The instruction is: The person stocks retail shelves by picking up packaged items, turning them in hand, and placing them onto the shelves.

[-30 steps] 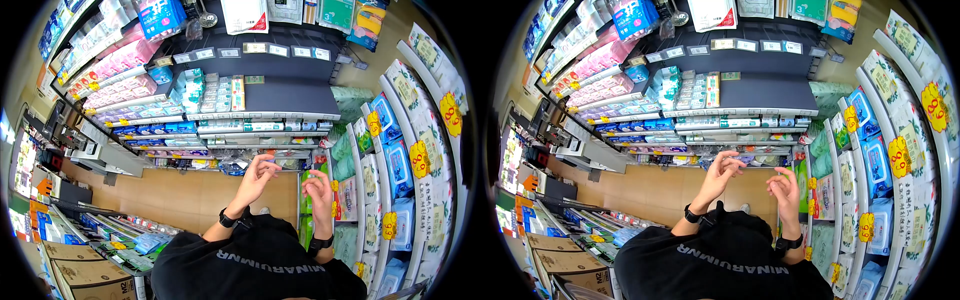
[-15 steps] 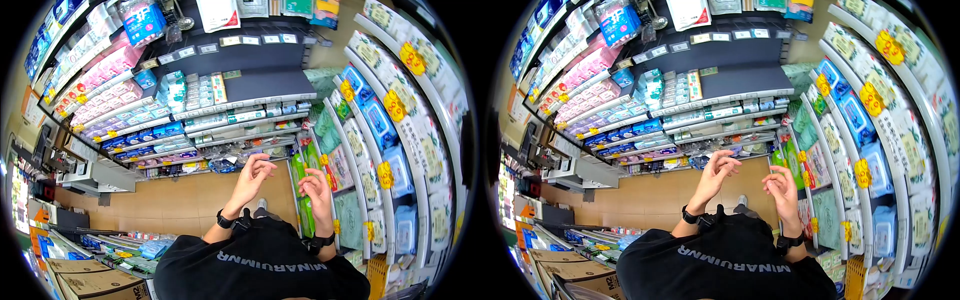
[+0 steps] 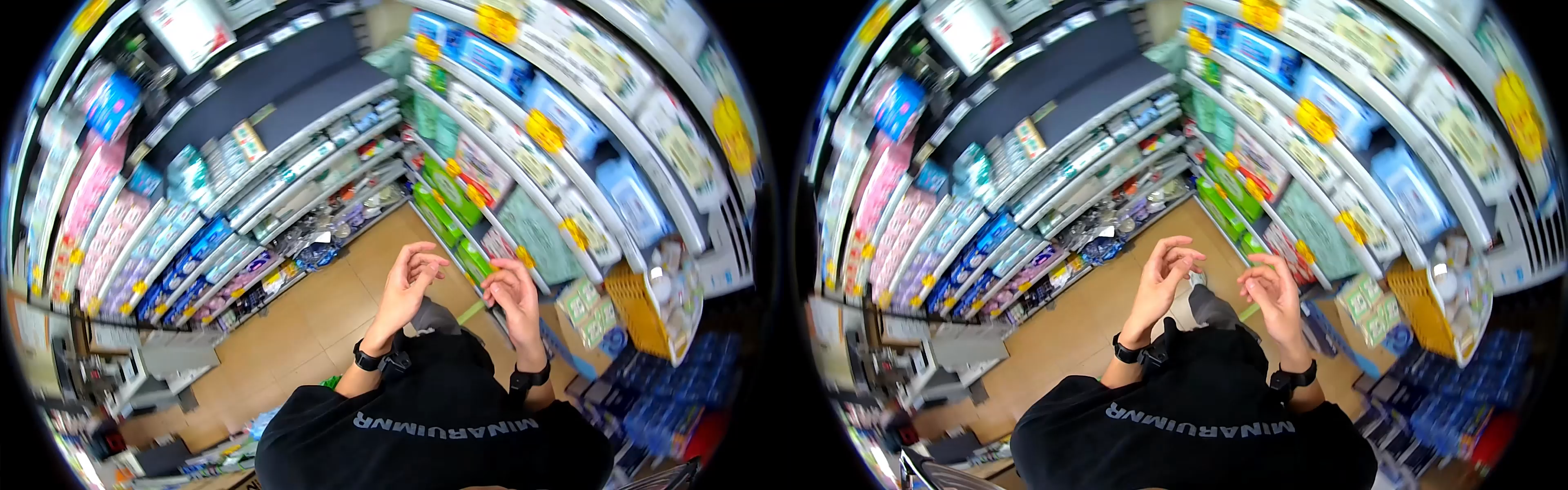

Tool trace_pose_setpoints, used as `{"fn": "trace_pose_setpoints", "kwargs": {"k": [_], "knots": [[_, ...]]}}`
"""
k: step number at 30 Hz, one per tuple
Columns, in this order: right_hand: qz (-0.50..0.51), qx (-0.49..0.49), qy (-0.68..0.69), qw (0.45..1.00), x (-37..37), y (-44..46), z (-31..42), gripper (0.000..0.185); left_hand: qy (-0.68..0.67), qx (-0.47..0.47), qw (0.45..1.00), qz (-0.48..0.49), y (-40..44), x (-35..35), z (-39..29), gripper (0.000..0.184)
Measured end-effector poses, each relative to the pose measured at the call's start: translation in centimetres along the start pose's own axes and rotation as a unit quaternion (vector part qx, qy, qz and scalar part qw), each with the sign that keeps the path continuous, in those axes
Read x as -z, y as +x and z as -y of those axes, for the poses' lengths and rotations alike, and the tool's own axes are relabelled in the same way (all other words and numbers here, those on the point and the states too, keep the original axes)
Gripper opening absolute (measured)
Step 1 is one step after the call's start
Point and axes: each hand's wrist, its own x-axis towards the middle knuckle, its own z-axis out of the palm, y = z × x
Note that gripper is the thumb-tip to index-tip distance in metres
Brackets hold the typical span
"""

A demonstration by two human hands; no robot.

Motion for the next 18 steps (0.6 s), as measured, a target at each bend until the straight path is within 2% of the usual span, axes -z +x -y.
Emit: {"fn": "trace_pose_setpoints", "kwargs": {"k": [10, 18], "knots": [[-0.195, 0.041, -0.004, 0.980, 6.7, -9.9, 0.9, 0.031, 0.014, 0.052, 0.981, 0.186, 0.6, -10.1, 2.6, 0.031], [-0.369, 0.066, -0.002, 0.927, 12.7, -16.0, 0.6, 0.027, 0.046, 0.126, 0.920, 0.368, 2.2, -20.1, 6.3, 0.025]]}}
